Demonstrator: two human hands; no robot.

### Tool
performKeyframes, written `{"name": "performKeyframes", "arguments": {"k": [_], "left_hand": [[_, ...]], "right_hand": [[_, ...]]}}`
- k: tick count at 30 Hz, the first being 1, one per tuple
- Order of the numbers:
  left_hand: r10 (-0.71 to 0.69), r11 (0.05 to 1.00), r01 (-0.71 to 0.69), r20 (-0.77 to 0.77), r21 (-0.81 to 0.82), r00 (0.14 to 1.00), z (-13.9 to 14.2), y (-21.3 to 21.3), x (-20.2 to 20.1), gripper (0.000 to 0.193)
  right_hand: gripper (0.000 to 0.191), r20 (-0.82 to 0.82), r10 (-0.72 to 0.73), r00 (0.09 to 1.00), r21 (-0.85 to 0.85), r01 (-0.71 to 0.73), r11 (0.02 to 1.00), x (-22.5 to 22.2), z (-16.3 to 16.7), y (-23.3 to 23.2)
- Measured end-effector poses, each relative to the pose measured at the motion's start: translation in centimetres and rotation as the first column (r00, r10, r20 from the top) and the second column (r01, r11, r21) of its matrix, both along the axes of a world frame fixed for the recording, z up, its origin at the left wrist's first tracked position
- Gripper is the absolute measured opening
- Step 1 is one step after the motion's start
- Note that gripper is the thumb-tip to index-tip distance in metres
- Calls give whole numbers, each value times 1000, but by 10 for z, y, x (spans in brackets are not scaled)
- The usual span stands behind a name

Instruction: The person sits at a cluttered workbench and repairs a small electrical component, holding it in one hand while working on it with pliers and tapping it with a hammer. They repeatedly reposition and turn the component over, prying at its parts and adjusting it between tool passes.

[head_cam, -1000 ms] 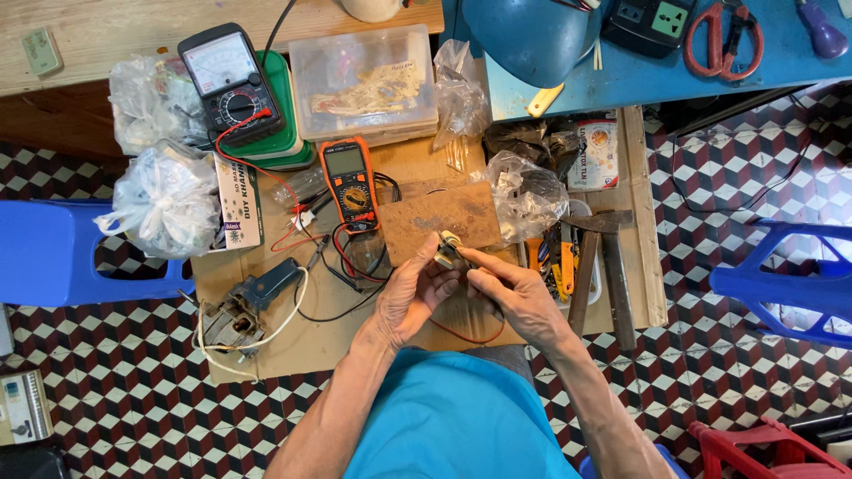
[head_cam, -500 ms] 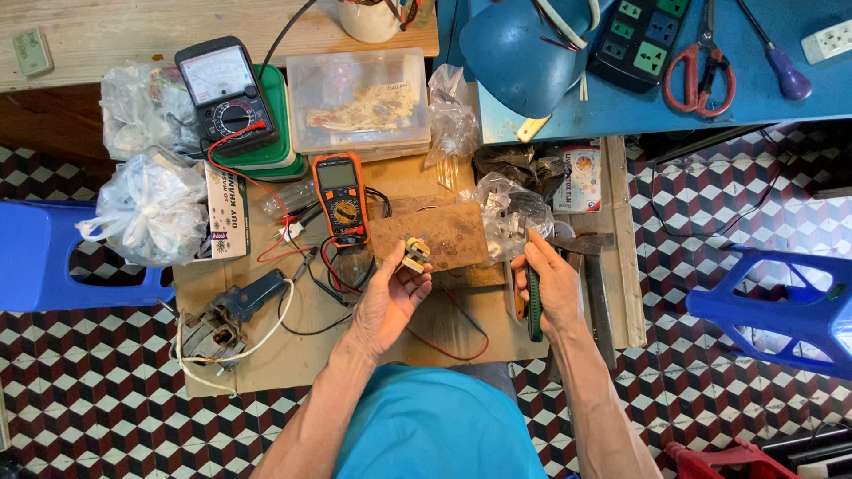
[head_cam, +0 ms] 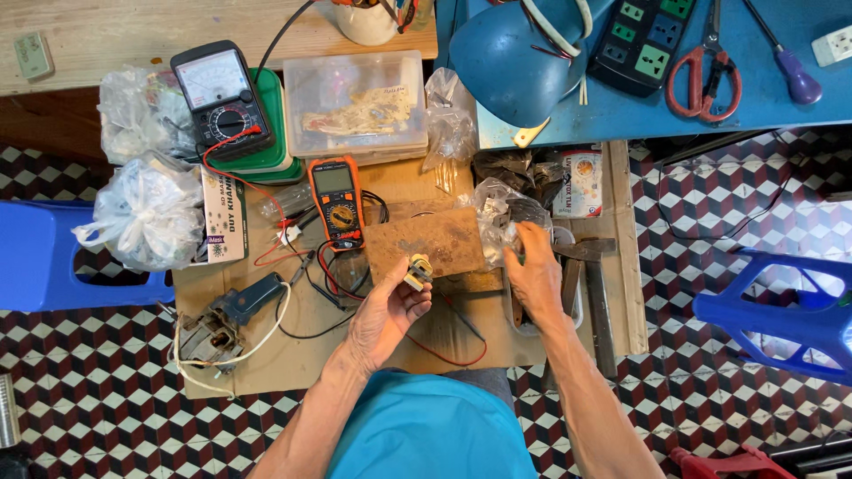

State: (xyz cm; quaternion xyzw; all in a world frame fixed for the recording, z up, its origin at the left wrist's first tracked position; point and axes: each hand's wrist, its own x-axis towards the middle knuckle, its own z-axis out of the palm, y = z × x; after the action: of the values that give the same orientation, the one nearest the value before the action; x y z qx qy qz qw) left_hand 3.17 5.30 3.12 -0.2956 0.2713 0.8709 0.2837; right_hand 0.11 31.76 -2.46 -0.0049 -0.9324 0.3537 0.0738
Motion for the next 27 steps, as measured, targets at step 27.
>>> {"name": "performKeyframes", "arguments": {"k": [27], "left_hand": [[-112,990,77,-348,-115,931,2,10,-13,60]], "right_hand": [[55,675,142,724,-657,503,561,46,100,-19]]}}
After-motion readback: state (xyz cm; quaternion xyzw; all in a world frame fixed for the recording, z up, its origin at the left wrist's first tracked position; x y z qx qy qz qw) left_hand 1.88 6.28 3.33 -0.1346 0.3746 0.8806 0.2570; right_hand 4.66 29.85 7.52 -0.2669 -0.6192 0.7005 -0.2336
